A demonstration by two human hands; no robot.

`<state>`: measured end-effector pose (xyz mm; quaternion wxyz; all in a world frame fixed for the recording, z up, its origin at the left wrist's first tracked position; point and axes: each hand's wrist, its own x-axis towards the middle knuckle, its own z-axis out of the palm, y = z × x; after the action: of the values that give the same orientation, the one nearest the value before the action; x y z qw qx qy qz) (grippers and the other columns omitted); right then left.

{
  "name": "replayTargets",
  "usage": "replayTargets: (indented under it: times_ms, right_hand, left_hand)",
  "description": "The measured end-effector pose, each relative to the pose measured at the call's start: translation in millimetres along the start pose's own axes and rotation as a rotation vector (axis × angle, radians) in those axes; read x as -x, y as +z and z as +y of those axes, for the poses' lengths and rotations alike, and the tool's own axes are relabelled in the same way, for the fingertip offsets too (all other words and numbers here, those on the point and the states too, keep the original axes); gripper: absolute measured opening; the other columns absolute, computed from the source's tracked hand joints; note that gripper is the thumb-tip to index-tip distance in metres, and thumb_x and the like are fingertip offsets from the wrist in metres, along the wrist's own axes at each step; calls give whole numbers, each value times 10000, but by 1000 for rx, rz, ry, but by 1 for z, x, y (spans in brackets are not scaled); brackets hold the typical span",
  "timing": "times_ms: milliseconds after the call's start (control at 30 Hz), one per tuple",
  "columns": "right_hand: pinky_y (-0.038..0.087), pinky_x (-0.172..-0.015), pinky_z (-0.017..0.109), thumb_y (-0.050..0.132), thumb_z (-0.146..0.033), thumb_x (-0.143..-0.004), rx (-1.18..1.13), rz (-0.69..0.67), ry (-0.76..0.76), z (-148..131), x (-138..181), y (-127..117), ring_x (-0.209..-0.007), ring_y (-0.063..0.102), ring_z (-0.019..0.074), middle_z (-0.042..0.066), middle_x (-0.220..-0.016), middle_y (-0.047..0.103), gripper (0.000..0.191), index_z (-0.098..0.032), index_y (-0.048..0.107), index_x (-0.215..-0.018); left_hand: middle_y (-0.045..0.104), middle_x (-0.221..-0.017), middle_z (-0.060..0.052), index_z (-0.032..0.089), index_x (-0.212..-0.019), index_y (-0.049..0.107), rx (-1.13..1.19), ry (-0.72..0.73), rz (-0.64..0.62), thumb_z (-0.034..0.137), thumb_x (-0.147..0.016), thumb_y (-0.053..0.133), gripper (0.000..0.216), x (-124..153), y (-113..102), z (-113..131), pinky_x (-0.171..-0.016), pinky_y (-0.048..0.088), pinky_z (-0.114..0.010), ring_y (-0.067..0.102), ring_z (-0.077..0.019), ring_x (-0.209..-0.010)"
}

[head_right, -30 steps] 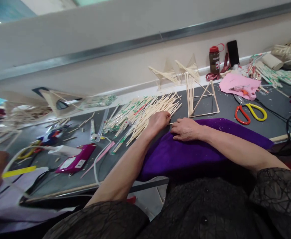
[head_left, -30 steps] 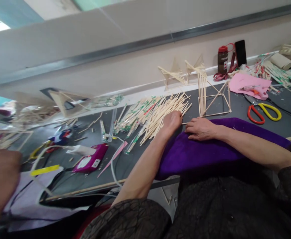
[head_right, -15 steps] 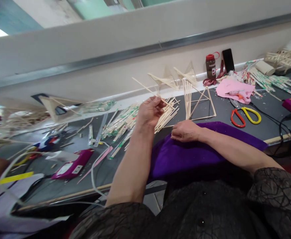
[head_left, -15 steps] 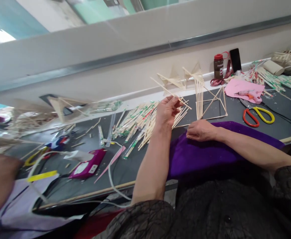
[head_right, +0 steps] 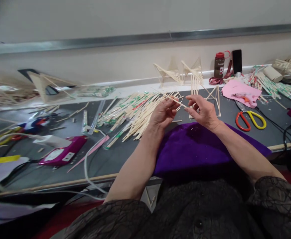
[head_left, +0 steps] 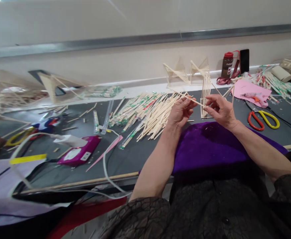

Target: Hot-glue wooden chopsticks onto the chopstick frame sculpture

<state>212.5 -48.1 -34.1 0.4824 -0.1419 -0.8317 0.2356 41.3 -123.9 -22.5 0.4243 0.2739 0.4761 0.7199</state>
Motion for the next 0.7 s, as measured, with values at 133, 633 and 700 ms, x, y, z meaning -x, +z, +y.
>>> replayTargets:
  times_ms: [133,633,700]
  right_hand:
    - [497,-703,290,550,-336,-937,78,-17,-119,1,-3,-3,-725,626,150,53,-830,703,210,-196,705,-913]
    - [394,-542,256,659,-416,-823,-17,43,178,5,-9,-11,-580,559,133,-13,-559,566,276,-193,628,-663]
    - [374,-528,247,641,-412,-834,-32,-32,192,4,-7,-7,-556,539,122,-18,-540,550,288,-193,602,-650]
  left_hand:
    - [768,-941,-21,196,-822,666,-3,-25,-17,186,-793,714,57,5,8,-2,-512,483,-146,733,-141,-892]
    - [779,-897,-7,212,-908,693,7,80,94,349,-790,775,199,-4,-4,-1,-483,482,-152,743,-134,-837]
    - [774,-879,-8,202,-870,679,-31,57,25,320,-777,784,183,2,4,-4,-464,463,-153,741,-129,-780]
